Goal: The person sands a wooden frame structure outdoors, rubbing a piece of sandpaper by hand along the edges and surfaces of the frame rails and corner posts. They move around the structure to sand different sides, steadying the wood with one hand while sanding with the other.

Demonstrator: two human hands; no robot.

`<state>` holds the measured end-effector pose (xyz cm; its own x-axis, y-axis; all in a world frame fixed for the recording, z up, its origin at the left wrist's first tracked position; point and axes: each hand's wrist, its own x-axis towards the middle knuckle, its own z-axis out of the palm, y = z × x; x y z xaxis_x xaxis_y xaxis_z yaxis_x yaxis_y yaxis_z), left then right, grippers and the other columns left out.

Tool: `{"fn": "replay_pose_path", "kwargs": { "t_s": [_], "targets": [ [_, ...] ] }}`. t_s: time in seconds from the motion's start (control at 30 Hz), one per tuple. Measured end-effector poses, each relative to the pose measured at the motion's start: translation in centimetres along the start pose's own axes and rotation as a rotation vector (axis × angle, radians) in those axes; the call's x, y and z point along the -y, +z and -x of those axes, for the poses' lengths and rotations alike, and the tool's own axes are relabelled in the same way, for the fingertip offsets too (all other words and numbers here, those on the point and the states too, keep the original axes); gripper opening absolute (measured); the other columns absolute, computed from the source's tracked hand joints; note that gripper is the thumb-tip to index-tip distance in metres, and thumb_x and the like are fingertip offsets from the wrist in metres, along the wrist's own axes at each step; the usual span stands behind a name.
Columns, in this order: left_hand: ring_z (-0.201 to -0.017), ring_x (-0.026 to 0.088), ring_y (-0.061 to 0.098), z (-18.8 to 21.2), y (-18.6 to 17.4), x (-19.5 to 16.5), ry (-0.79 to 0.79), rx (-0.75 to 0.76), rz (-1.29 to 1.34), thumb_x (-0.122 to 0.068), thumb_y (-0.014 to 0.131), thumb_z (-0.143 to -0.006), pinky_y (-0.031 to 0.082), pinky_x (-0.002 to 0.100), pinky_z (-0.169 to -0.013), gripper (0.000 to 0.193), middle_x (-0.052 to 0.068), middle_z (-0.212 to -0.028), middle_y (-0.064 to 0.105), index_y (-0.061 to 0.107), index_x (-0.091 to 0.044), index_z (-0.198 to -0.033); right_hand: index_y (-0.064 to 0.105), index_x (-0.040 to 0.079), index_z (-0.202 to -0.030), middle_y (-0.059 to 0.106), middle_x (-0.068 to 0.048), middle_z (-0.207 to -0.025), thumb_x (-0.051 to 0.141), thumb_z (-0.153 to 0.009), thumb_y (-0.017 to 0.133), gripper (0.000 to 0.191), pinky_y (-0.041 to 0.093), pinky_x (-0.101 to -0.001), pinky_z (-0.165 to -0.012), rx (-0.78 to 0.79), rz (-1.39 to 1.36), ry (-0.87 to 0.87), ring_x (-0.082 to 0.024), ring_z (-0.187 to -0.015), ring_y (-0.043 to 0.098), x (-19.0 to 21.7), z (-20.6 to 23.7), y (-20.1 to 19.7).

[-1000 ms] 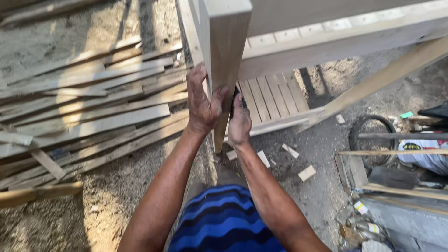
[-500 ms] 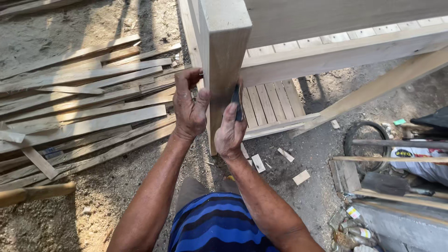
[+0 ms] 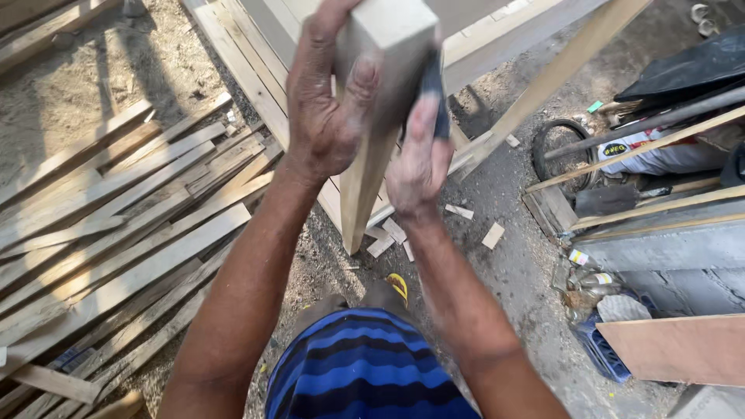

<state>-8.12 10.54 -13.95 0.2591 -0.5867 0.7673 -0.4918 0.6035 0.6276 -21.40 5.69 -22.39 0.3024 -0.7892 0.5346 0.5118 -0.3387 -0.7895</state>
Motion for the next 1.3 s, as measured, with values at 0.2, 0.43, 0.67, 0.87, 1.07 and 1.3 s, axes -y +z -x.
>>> {"fn": "replay_pose_path", "kwargs": {
  "t_s": [0.2, 0.43, 0.67, 0.87, 1.07, 1.3],
  "targets": [
    [-0.126, 0.018, 0.067, -0.3, -0.1, 1.3, -0.01, 0.049, 0.102, -0.042, 0.047, -0.12, 0.06, 0.033, -0.108, 0.037, 0.005, -0.153, 0.052, 0.033, -0.041, -0.154, 0.043, -0.005, -0.155, 0.062, -0.027, -0.139, 0.041, -0.11, 0.027, 0.066, 0.045, -0.0413, -0.106, -0.272, 0.424, 0.385, -0.034, -0.125, 0.057, -0.7, 5.7, 2.8],
    [-0.147, 0.025, 0.055, 0.0, -0.8, 0.6, 0.085, 0.061, 0.045, -0.033, 0.049, -0.125, 0.05, 0.041, -0.127, 0.041, 0.009, -0.155, 0.05, 0.028, -0.032, -0.16, 0.045, -0.007, -0.154, 0.048, -0.038, -0.145, 0.027, -0.115, 0.033, 0.054, 0.042, -0.0466, -0.117, -0.207, 0.314, -0.065, -0.042, -0.133, 0.051, 6.6, -3.3, 3.8],
    [-0.146, 0.027, 0.053, -0.4, -1.1, 1.7, 0.135, 0.047, 0.086, -0.032, 0.046, -0.12, 0.046, 0.043, -0.128, 0.043, 0.013, -0.16, 0.047, 0.029, -0.028, -0.159, 0.045, 0.002, -0.155, 0.043, -0.023, -0.16, 0.028, -0.121, 0.038, 0.044, 0.028, -0.0393, -0.13, 0.13, 0.989, -0.529, -0.028, -0.156, 0.032, 13.8, -5.4, 8.2],
    [-0.145, 0.025, 0.056, -0.3, -1.0, 1.8, 0.106, 0.051, 0.01, -0.031, 0.051, -0.117, 0.051, 0.042, -0.125, 0.054, 0.009, -0.158, 0.047, 0.023, -0.026, -0.163, 0.059, 0.008, -0.142, 0.067, -0.018, -0.14, 0.027, -0.114, 0.046, 0.036, 0.047, -0.0433, -0.115, 0.231, 1.243, -0.526, -0.033, -0.136, 0.061, 15.0, -7.1, 6.9],
    [-0.142, 0.034, 0.058, -0.6, -1.6, 0.0, -0.039, 0.154, 0.045, -0.035, 0.071, -0.102, 0.052, 0.048, -0.113, 0.079, 0.018, -0.16, 0.045, 0.023, -0.022, -0.164, 0.064, 0.003, -0.137, 0.07, -0.016, -0.118, 0.021, -0.119, 0.05, 0.029, 0.058, -0.0383, -0.089, 0.242, 1.101, -0.253, -0.028, -0.1, 0.074, 17.0, -6.9, 8.3],
    [-0.127, 0.035, 0.063, -0.2, -0.9, -0.3, -0.261, 0.125, 0.053, -0.028, 0.086, -0.082, 0.054, 0.049, -0.101, 0.109, 0.021, -0.146, 0.051, 0.012, -0.012, -0.16, 0.066, 0.006, -0.131, 0.068, -0.022, -0.118, 0.019, -0.116, 0.051, 0.026, 0.054, -0.0461, -0.095, 0.397, 1.274, -0.161, -0.035, -0.112, 0.068, 17.7, -8.0, 8.3]
  ]
}}
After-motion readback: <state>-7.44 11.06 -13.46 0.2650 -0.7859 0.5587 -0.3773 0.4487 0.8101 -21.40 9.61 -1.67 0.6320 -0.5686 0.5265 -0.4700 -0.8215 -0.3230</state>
